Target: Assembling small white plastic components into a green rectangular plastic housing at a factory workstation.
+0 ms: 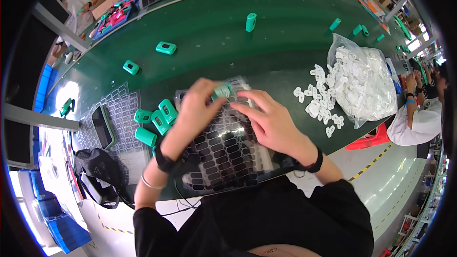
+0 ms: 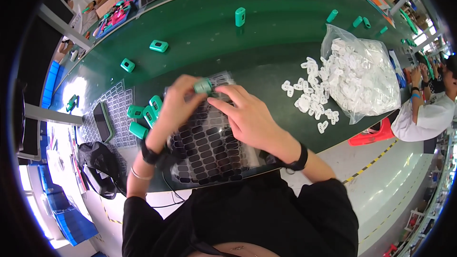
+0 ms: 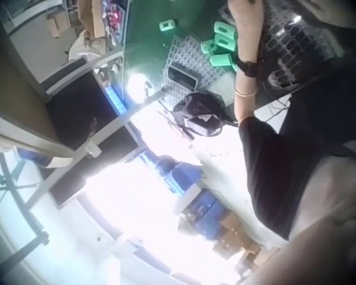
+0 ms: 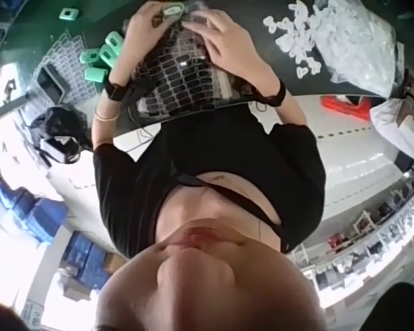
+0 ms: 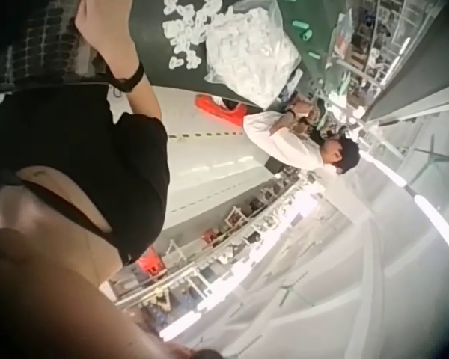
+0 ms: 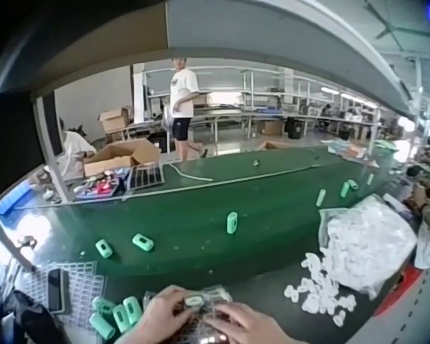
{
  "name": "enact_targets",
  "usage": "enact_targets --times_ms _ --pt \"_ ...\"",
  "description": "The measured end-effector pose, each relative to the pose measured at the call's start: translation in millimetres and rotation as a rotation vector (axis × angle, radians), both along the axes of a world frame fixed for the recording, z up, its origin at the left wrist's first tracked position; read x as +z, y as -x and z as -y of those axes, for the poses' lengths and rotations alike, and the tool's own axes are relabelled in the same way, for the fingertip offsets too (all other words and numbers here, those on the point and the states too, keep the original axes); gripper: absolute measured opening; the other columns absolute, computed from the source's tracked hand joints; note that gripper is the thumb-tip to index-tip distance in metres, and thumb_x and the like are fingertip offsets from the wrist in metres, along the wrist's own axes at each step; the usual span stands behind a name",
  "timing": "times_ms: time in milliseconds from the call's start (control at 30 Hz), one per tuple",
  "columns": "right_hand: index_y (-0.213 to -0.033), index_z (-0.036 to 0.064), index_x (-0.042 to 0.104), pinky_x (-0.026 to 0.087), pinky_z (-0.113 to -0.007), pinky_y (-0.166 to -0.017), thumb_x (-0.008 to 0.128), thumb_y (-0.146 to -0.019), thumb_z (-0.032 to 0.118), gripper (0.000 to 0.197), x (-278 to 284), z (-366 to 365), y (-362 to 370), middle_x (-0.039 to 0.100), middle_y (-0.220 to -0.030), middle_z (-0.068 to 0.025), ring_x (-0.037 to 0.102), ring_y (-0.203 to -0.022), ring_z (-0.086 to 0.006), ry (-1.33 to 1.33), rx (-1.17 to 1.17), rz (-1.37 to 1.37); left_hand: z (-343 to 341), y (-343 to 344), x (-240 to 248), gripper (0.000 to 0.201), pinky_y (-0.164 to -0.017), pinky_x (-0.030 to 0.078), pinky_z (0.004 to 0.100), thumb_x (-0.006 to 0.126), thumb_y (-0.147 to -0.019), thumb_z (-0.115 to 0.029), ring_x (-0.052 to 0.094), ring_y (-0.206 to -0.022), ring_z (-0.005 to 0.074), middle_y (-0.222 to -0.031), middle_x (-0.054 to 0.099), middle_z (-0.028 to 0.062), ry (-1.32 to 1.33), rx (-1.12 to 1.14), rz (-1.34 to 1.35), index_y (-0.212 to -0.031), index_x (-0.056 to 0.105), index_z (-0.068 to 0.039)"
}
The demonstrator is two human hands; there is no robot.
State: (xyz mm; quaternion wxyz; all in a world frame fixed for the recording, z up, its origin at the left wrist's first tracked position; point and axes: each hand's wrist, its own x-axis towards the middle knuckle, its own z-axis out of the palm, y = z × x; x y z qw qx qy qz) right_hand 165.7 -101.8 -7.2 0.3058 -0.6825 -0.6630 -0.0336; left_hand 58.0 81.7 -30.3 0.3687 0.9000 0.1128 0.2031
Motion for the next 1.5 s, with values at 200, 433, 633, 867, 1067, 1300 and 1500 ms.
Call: enact_targets --times_ms 200,433,633,867,1067,1300,1500 --pt "-0.102 0.0068 0.063 0.051 -0.033 -0.062 0.059 -0.08 0.001 0.023 -22 15 25 0.062 -0.096 -0.0086 0.063 -0.079 -0.027 0.041 -0.171 -0.358 -124 -126 -20 0.039 -0.065 0.049 0.0375 0.069 -0.077 -0.024 0.063 -0.072 0.0311 -0.076 0.063 0.0164 0.02 0.239 0.028 -0.11 0.057 -0.005" --pt "-0.1 0.0077 0.064 0.05 -0.034 -0.059 0.064 -0.079 0.009 0.02 -33 8 23 0.061 -0.089 -0.0052 0.062 -0.073 -0.0238 0.238 -0.091 -0.336 -167 -148 -56 0.045 -0.087 0.046 0.042 0.07 -0.076 -0.034 0.055 -0.103 0.0382 -0.107 0.055 0.0241 -0.09 0.363 -0.109 -0.11 0.059 -0.006" --pt "-0.097 0.0078 0.058 0.048 -0.037 -0.063 0.067 -0.076 0.01 0.024 -31 -10 32 0.057 -0.088 -0.005 0.06 -0.079 -0.0254 0.437 -0.018 -0.255 -145 -24 32 0.041 -0.078 0.048 0.0377 0.073 -0.072 -0.031 0.061 -0.091 0.0293 -0.095 0.064 0.0144 -0.117 -0.021 -0.483 -0.101 0.062 -0.005" --pt "-0.088 0.0073 0.056 0.046 -0.039 -0.068 0.071 -0.071 0.011 0.022 -34 -23 18 0.057 -0.083 -0.0055 0.06 -0.079 -0.0267 0.516 0.057 -0.369 -40 96 -3 0.072 -0.083 0.046 0.0405 0.071 -0.074 -0.038 0.052 -0.099 0.0326 -0.108 0.056 0.0163 -0.643 0.269 -0.602 -0.134 0.043 -0.01" --pt "-0.085 0.0074 0.06 0.047 -0.036 -0.064 0.07 -0.073 0.013 0.017 -42 -4 30 0.056 -0.083 -0.0052 0.06 -0.077 -0.0249 0.455 -0.019 -0.4 -30 101 3 0.045 -0.092 0.043 0.0385 0.057 -0.082 -0.005 0.05 -0.112 0.0358 -0.125 0.05 0.0199 -0.177 0.302 -0.141 -0.127 0.053 -0.007" --pt "-0.09 0.0069 0.059 0.047 -0.037 -0.061 0.069 -0.074 0.014 0.02 -38 3 40 0.057 -0.085 -0.0049 0.061 -0.075 -0.0255 0.384 -0.097 -0.186 -7 84 24 0.052 -0.092 0.041 0.0305 0.043 -0.087 0.005 0.052 -0.116 0.0263 -0.146 0.032 0.0135 1.006 0.049 0.324 -0.138 0.037 0.002" --pt "-0.085 0.0071 0.055 0.045 -0.037 -0.059 0.069 -0.073 0.013 0.019 -36 -15 21 0.057 -0.077 -0.0052 0.06 -0.07 -0.0254 0.477 0.025 -0.296 11 71 23 0.036 -0.09 0.043 0.0262 0.05 -0.09 0.001 0.049 -0.116 0.0173 -0.145 0.034 0.0114 0.918 0.129 0.241 -0.126 0.045 -0.002"
